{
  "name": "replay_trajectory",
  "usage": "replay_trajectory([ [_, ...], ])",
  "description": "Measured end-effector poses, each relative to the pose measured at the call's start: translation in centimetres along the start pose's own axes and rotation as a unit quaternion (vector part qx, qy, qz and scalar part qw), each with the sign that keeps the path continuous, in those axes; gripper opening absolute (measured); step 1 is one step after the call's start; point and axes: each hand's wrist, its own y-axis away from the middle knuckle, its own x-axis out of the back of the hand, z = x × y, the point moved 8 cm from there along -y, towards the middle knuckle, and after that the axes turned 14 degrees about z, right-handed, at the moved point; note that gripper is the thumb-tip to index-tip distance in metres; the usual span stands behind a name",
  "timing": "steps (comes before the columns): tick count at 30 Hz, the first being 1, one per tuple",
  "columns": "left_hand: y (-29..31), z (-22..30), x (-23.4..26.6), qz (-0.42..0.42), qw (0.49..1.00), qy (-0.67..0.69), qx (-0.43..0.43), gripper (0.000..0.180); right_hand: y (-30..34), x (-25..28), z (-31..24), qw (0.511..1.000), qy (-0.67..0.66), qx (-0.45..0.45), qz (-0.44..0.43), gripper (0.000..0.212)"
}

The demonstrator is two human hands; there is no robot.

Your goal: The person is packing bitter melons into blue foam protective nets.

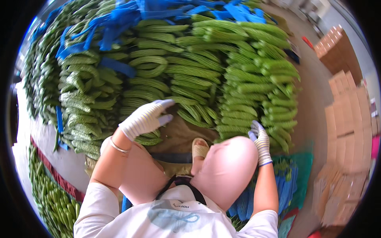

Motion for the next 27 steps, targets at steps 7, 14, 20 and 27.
replay_trajectory([
  [7, 0.8, -3.2, 4.4, 0.027, 0.997, 0.036, 0.065, 0.044, -0.9, -7.2, 4.4, 0.969, -0.043, -0.208, -0.123, 0.066],
  [14, -1.1, -17.4, 16.5, 0.406, 0.899, -0.058, 0.156, 0.050, 1.2, -12.0, 2.6, 0.921, 0.027, -0.378, -0.087, 0.067],
  [20, -7.0, -30.9, 18.9, 0.381, 0.823, 0.291, 0.304, 0.065, 3.5, -10.8, -2.2, 0.945, -0.059, -0.308, -0.094, 0.050],
  [27, -6.9, -29.1, 19.2, 0.455, 0.795, 0.260, 0.304, 0.050, 2.9, -10.9, -4.6, 0.963, -0.036, -0.265, -0.020, 0.057],
])
